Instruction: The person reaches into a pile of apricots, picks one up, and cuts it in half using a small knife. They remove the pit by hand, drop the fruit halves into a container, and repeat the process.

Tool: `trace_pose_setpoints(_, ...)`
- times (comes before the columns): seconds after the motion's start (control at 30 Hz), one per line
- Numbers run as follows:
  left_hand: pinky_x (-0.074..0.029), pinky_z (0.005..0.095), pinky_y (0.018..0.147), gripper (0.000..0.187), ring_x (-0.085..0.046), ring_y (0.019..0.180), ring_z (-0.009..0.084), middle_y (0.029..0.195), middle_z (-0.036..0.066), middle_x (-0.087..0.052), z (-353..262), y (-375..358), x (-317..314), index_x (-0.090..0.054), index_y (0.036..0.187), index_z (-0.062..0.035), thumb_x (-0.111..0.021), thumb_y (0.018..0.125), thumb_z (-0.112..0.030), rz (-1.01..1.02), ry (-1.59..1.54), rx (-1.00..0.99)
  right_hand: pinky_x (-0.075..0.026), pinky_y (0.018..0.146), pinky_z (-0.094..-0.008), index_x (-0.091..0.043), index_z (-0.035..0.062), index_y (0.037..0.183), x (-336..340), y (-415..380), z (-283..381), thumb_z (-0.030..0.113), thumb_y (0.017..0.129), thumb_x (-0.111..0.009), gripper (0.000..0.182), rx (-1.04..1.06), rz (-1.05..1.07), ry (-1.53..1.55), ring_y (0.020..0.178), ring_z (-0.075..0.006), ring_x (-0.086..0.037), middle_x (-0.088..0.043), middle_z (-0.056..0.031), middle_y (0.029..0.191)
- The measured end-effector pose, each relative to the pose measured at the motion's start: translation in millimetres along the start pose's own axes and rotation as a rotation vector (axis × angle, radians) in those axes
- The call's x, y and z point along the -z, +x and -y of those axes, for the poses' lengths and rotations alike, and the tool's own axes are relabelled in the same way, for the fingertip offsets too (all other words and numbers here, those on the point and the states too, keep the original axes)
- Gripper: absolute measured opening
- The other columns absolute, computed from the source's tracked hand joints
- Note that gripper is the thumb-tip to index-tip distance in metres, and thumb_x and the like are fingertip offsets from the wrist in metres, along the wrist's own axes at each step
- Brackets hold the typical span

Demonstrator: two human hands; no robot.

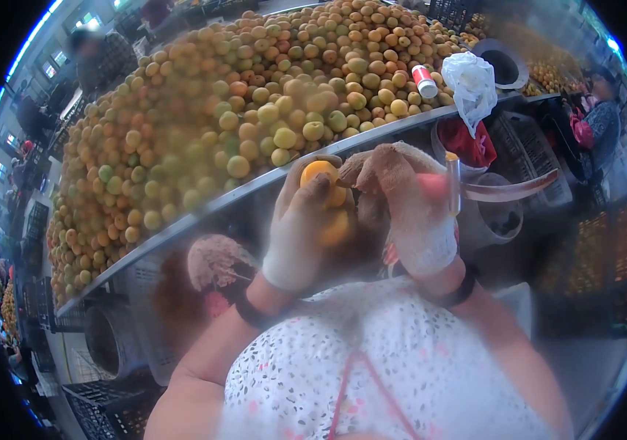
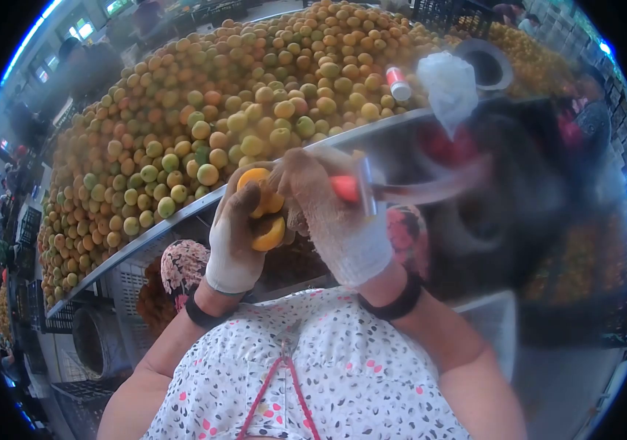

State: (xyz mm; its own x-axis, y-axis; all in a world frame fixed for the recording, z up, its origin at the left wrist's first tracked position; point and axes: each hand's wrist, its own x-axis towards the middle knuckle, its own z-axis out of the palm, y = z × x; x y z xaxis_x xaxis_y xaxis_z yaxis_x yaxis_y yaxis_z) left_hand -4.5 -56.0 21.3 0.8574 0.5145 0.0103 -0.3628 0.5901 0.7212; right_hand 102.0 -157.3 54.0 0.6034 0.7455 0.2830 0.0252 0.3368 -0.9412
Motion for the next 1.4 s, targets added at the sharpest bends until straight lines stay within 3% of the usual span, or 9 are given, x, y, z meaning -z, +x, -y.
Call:
trace_pose_setpoints(0.07, -0.051, 0.0275, 0.072, 0.041, -0.06, 0.083, 0.0161, 0.105, 0.006, -0.059, 5, 2, 2, -0.049, 0.13, -0.0073, -0.048, 0.101, -0.036, -0.036, 0.325, -0.14, -0.037, 0.047, -0.0193, -0.06, 0.0035, 0.077, -3, 1, -5, 0.024, 0.103, -0.053, 0.034, -0.027, -0.084, 0.219, 0.052, -0.0046, -0.05, -0.065, -0.0039, 0.077)
trace_pose_setpoints(0.2, -0.051, 0.0266, 0.072, 0.044, -0.06, 0.084, 0.015, 0.107, 0.006, -0.059, 9, 3, 5, -0.048, 0.132, -0.0069, -0.049, 0.1, -0.036, -0.077, 0.572, -0.265, -0.038, 0.046, -0.0199, -0.058, 0.0044, 0.077, -2, 0, 2, 0.029, 0.104, -0.049, 0.038, -0.065, -0.109, 0.191, 0.051, -0.0052, -0.05, -0.066, -0.0055, 0.08)
trace_pose_setpoints(0.4, -0.042, 0.0332, 0.094, 0.038, -0.053, 0.102, 0.0178, 0.113, 0.009, -0.056, -7, -5, 1, -0.051, 0.129, -0.0032, -0.048, 0.096, -0.023, 0.082, 0.147, 0.008, -0.041, 0.037, -0.0246, -0.048, 0.0101, 0.069, 9, 1, 3, 0.039, 0.102, -0.05, 0.044, -0.35, -0.152, 0.433, 0.046, -0.0165, -0.051, -0.066, -0.0152, 0.089)
trace_pose_setpoints(0.87, -0.036, 0.0413, 0.109, 0.046, -0.05, 0.12, 0.0258, 0.129, 0.013, -0.052, 7, 5, 21, -0.045, 0.135, 0.0002, -0.043, 0.099, -0.027, 0.546, -0.785, 0.325, -0.04, 0.038, -0.0225, -0.053, 0.0124, 0.079, 17, 6, -20, 0.037, 0.1, -0.055, 0.032, -0.65, -0.191, 0.673, 0.047, -0.014, -0.051, -0.067, -0.0091, 0.086)
trace_pose_setpoints(0.93, -0.04, 0.0296, 0.049, 0.053, -0.05, 0.055, 0.0208, 0.082, 0.012, -0.055, 4, 1, 16, -0.047, 0.132, -0.0045, -0.047, 0.098, -0.044, 0.195, -0.38, 0.338, -0.035, 0.035, -0.0216, -0.052, 0.0134, 0.076, 17, 8, -19, 0.038, 0.1, -0.054, 0.034, -0.683, -0.224, 0.667, 0.045, -0.0143, -0.047, -0.065, -0.0087, 0.09)
trace_pose_setpoints(1.03, -0.041, 0.03, 0.05, 0.051, -0.051, 0.056, 0.022, 0.082, 0.012, -0.057, -2, -1, -2, -0.048, 0.13, -0.0052, -0.047, 0.098, -0.045, 0.17, -0.54, 0.354, -0.035, 0.034, -0.0223, -0.052, 0.012, 0.076, 16, 9, -20, 0.038, 0.1, -0.055, 0.035, -0.683, -0.197, 0.715, 0.046, -0.0145, -0.048, -0.065, -0.0089, 0.09)
trace_pose_setpoints(1.13, -0.042, 0.0299, 0.052, 0.051, -0.054, 0.059, 0.0212, 0.084, 0.013, -0.059, 3, 10, 28, -0.049, 0.13, -0.0055, -0.047, 0.098, -0.046, 0.002, 0.273, 0.121, -0.039, 0.04, -0.0228, -0.054, 0.0102, 0.077, 19, 12, -24, 0.038, 0.101, -0.053, 0.037, -0.456, -0.12, 0.57, 0.051, -0.0133, -0.051, -0.065, -0.0079, 0.091)
trace_pose_setpoints(1.33, -0.048, 0.0274, 0.081, 0.04, -0.059, 0.097, 0.0137, 0.107, 0.005, -0.062, 0, 6, 19, -0.053, 0.128, -0.0039, -0.049, 0.102, -0.034, -0.056, 0.356, -0.042, -0.052, 0.062, -0.0331, -0.061, 0.005, 0.101, 10, 9, -31, 0.009, 0.089, -0.065, 0.014, 0.386, 0.184, -0.693, 0.07, -0.0281, -0.066, -0.065, -0.0139, 0.08)
trace_pose_setpoints(1.4, -0.049, 0.0281, 0.083, 0.036, -0.06, 0.099, 0.0139, 0.107, 0.005, -0.062, -1, 4, 29, -0.054, 0.127, -0.0037, -0.05, 0.102, -0.029, 0.007, 0.435, -0.023, -0.051, 0.061, -0.0346, -0.06, 0.005, 0.1, 4, 7, -31, 0.008, 0.087, -0.066, 0.014, 0.357, 0.255, -0.687, 0.069, -0.0309, -0.065, -0.064, -0.0149, 0.079)
